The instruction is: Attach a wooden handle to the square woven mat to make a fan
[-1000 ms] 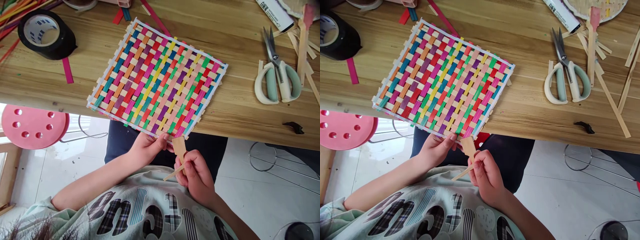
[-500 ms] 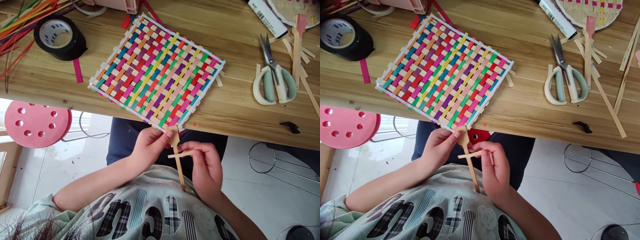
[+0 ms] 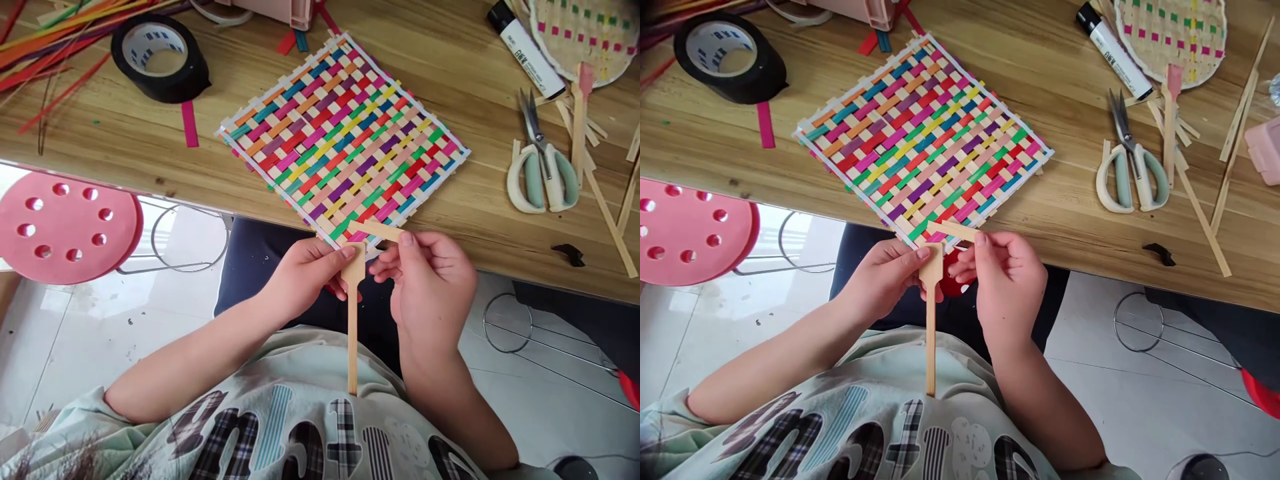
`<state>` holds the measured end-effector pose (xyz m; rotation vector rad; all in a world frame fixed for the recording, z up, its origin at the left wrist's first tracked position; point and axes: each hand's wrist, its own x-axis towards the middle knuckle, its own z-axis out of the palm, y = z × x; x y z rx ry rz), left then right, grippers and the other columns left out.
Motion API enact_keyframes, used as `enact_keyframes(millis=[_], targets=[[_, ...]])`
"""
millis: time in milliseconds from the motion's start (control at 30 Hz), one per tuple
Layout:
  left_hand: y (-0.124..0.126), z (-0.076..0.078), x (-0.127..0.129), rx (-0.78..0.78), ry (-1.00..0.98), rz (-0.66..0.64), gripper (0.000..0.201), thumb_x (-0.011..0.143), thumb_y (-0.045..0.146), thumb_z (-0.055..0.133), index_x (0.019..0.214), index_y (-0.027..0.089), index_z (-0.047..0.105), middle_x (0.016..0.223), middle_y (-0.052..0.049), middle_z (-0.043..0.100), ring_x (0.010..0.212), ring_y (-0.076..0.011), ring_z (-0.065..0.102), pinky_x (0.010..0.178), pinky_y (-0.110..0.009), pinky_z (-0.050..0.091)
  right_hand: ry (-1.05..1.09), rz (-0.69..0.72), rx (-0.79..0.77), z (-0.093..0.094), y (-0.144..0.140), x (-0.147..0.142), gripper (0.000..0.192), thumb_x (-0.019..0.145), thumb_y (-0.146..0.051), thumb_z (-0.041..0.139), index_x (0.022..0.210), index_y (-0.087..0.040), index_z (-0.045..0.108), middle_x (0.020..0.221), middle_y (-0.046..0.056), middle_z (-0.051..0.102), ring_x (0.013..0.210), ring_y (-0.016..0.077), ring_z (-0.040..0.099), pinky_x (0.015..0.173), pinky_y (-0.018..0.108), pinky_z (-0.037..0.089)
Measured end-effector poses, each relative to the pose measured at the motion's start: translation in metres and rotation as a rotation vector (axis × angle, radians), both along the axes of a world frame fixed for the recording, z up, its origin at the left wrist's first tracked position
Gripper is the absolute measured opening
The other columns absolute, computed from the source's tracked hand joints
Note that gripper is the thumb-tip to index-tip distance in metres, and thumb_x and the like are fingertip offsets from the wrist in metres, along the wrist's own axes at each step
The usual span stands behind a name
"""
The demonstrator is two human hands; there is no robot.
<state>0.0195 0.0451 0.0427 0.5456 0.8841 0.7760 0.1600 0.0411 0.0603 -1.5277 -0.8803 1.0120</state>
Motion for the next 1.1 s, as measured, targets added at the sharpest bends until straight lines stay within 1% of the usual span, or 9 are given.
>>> enact_keyframes(millis=[100, 233, 333, 500, 633, 767, 900, 967, 1100], targets=[[-0.002, -0.001, -0.005, 0.012, 0.001, -0.032, 0.041, 0.075, 0.051, 0.072, 0.063, 0.011, 0.067, 0.057, -0.005, 0.068, 0.05, -0.0134, 0.065, 0.046, -0.019, 0.051, -0.021, 0.036, -0.025, -0.003, -0.006, 0.0, 0.017, 0.084, -0.032, 0.067, 0.076, -0.019, 0.059, 0.052, -0.005, 0.06, 0.042, 0.0106, 0.058, 0.039, 0.021, 0.045], [-0.004, -0.002, -0.008, 0.035, 0.028, -0.082, 0.043, 0.076, 0.053, 0.069, 0.067, 0.011, 0.067, 0.059, -0.006, 0.068, 0.051, -0.0128, 0.063, 0.048, -0.02, 0.051, -0.092, 0.099, -0.063, -0.002, -0.011, 0.001, 0.018, 0.084, -0.032, 0.067, 0.073, -0.019, 0.059, 0.048, -0.006, 0.057, 0.039, 0.009, 0.054, 0.038, 0.019, 0.041], [-0.002, -0.003, -0.007, 0.064, 0.034, -0.127, 0.045, 0.076, 0.055, 0.069, 0.066, 0.011, 0.066, 0.057, -0.006, 0.067, 0.049, -0.0107, 0.06, 0.048, -0.02, 0.051, -0.119, 0.147, -0.091, 0.0, -0.011, 0.006, 0.017, 0.085, -0.031, 0.066, 0.074, -0.019, 0.06, 0.048, -0.007, 0.056, 0.038, 0.0074, 0.051, 0.039, 0.018, 0.041], [0.002, -0.003, -0.005, 0.09, 0.023, -0.158, 0.049, 0.072, 0.059, 0.07, 0.064, 0.012, 0.064, 0.057, -0.004, 0.066, 0.048, -0.0092, 0.058, 0.047, -0.02, 0.051, -0.114, 0.25, -0.193, 0.007, -0.007, 0.017, 0.017, 0.085, -0.03, 0.067, 0.073, -0.019, 0.062, 0.051, -0.006, 0.055, 0.038, 0.0066, 0.049, 0.037, 0.017, 0.04], [0.004, -0.005, -0.003, 0.079, 0.037, -0.145, 0.049, 0.074, 0.06, 0.068, 0.064, 0.012, 0.062, 0.055, -0.004, 0.064, 0.049, -0.0106, 0.059, 0.049, -0.021, 0.051, -0.14, 0.237, -0.241, 0.013, -0.006, 0.022, 0.019, 0.085, -0.031, 0.067, 0.071, -0.018, 0.062, 0.05, -0.006, 0.054, 0.04, 0.0064, 0.049, 0.038, 0.016, 0.041], [0.004, -0.006, 0.001, 0.051, 0.029, -0.118, 0.053, 0.075, 0.064, 0.064, 0.068, 0.012, 0.063, 0.056, -0.004, 0.063, 0.05, -0.0131, 0.061, 0.048, -0.023, 0.05, -0.082, 0.245, -0.3, 0.016, -0.005, 0.022, 0.018, 0.084, -0.032, 0.069, 0.073, -0.019, 0.063, 0.05, -0.005, 0.054, 0.04, 0.0069, 0.049, 0.036, 0.016, 0.04], [0.004, -0.006, 0.004, 0.079, 0.02, -0.156, 0.053, 0.077, 0.063, 0.063, 0.065, 0.011, 0.064, 0.057, -0.005, 0.063, 0.05, -0.0123, 0.059, 0.047, -0.022, 0.049, -0.065, 0.208, -0.314, 0.019, -0.003, 0.02, 0.022, 0.082, -0.033, 0.069, 0.069, -0.018, 0.062, 0.047, -0.005, 0.053, 0.037, 0.0065, 0.048, 0.035, 0.016, 0.038], [0.003, -0.005, 0.004, 0.098, 0.041, -0.175, 0.053, 0.078, 0.062, 0.063, 0.063, 0.011, 0.063, 0.057, -0.005, 0.063, 0.05, -0.0118, 0.058, 0.048, -0.023, 0.049, -0.057, 0.216, -0.339, 0.02, -0.003, 0.022, 0.024, 0.081, -0.033, 0.07, 0.066, -0.017, 0.061, 0.046, -0.005, 0.053, 0.036, 0.0062, 0.047, 0.034, 0.016, 0.037], [0.002, -0.005, 0.006, 0.065, 0.045, -0.13, 0.052, 0.077, 0.063, 0.062, 0.067, 0.012, 0.062, 0.059, -0.004, 0.062, 0.052, -0.0129, 0.059, 0.049, -0.024, 0.049, -0.056, 0.223, -0.339, 0.018, -0.006, 0.028, 0.024, 0.08, -0.033, 0.071, 0.065, -0.017, 0.06, 0.048, -0.005, 0.055, 0.035, 0.006, 0.047, 0.034, 0.016, 0.036]])
